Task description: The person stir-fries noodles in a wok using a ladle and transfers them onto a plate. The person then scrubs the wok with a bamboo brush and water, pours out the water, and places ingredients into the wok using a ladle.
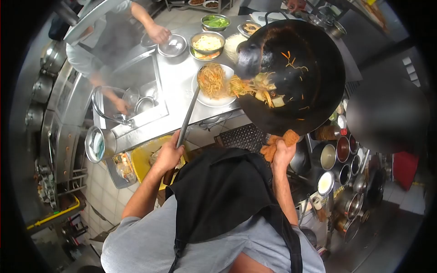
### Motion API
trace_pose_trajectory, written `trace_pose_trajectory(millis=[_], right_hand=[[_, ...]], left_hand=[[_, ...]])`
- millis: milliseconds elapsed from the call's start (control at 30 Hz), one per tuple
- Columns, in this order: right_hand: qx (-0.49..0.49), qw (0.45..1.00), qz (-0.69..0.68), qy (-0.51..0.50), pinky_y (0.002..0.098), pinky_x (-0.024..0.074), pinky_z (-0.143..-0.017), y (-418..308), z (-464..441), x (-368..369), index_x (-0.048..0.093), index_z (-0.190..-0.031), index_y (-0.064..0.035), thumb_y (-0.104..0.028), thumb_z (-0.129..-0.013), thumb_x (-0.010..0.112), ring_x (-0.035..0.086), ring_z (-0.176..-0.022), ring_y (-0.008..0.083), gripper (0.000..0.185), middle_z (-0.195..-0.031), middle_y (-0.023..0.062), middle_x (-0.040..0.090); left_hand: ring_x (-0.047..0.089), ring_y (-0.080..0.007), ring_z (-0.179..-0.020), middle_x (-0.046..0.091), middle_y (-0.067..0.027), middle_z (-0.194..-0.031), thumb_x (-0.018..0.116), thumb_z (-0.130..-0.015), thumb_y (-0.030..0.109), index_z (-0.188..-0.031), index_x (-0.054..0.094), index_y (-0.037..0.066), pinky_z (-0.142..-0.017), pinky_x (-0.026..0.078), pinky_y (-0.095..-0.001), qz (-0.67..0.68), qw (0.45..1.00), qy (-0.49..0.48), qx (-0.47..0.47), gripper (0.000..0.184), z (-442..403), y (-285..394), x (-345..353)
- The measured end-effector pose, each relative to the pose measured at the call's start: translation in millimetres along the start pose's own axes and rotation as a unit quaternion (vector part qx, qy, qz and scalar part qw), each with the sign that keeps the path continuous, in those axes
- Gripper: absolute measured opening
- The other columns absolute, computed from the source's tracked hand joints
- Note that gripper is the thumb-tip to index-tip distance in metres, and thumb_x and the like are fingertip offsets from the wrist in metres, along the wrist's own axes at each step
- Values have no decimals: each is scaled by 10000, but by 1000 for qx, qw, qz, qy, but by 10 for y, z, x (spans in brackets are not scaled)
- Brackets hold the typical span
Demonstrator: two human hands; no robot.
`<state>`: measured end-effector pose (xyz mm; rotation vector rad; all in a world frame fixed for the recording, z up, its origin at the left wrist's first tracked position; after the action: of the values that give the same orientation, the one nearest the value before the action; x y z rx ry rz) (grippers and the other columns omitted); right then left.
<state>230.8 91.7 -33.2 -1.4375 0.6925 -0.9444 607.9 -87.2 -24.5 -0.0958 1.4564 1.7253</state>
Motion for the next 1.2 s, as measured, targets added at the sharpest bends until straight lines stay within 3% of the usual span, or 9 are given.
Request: trace_pose_trajectory(millis=[67,167,400,600,700,833,900,1033,1200], right_hand=[[7,1000,-7,-14,314,521,-837,-63,-141,26,524,-1226,30,39,-809,540,606,-912,173,418,-1056,62,599],[-1,1000,-4,-25,316,510,-869,-95,-389,31,523,-1236,32,41,-809,541,605,-939,176,427,-1068,65,604],[-16,997,-15,-80,312,482,-925,-80,-850,74,538,-1237,46,45,-812,538,599,-994,175,425,-1108,68,616],[-13,995,-35,-95,318,493,-918,-73,-981,100,555,-1220,40,52,-813,532,609,-995,174,408,-1110,73,625],[-4,994,-50,-94,318,511,-876,-129,-965,131,563,-1198,31,57,-811,530,620,-951,169,390,-1074,66,627],[31,992,-89,-85,318,536,-802,-150,-900,204,573,-1159,15,64,-805,528,636,-889,169,361,-1031,61,626],[46,991,-83,-90,347,571,-729,-205,-830,265,529,-1162,-8,31,-801,510,656,-848,209,364,-982,91,607],[69,989,-91,-93,362,583,-710,-265,-690,350,531,-1133,1,2,-793,531,671,-830,230,340,-952,114,627],[77,990,-89,-77,349,559,-733,-159,-708,318,559,-1111,7,4,-797,548,657,-834,212,314,-949,88,626]], left_hand=[[686,-362,-712,699,-201,-931,582,-911,108,-1525,390,88,-668,554,-451,-165,968,120,144,643,8,-158,141],[668,-453,-868,684,-258,-999,608,-889,102,-1515,406,95,-778,532,-523,-174,981,81,-20,658,144,130,155],[677,-411,-827,691,-213,-931,631,-863,73,-1482,472,157,-728,537,-511,-256,950,177,40,644,394,337,106],[682,-406,-848,699,-200,-956,642,-851,43,-1478,478,154,-739,545,-501,-258,952,164,22,658,591,403,147],[682,-416,-874,700,-207,-975,648,-847,19,-1476,485,153,-760,548,-501,-205,955,187,102,663,538,631,169],[666,-435,-973,682,-251,-1077,645,-867,15,-1476,485,139,-824,545,-470,-127,970,139,156,642,-170,1060,360],[651,-442,-1041,670,-257,-1127,677,-890,53,-1507,443,140,-860,526,-465,-57,957,155,237,666,-635,1306,610],[628,-453,-1088,628,-285,-1217,656,-890,32,-1530,386,125,-915,516,-474,-5,939,195,283,700,-1146,1627,1125],[655,-440,-972,653,-239,-1148,659,-900,85,-1532,388,199,-844,546,-482,-110,957,52,264,697,-734,1067,1077]])
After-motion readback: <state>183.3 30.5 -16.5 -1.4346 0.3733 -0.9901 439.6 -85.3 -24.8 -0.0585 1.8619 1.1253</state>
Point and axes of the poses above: each hand's wrist, its own z-axis away from the middle knuckle, its own x-axis out of the palm, y = z × x, the point moved 6 cm from there along -z, towards the middle knuckle
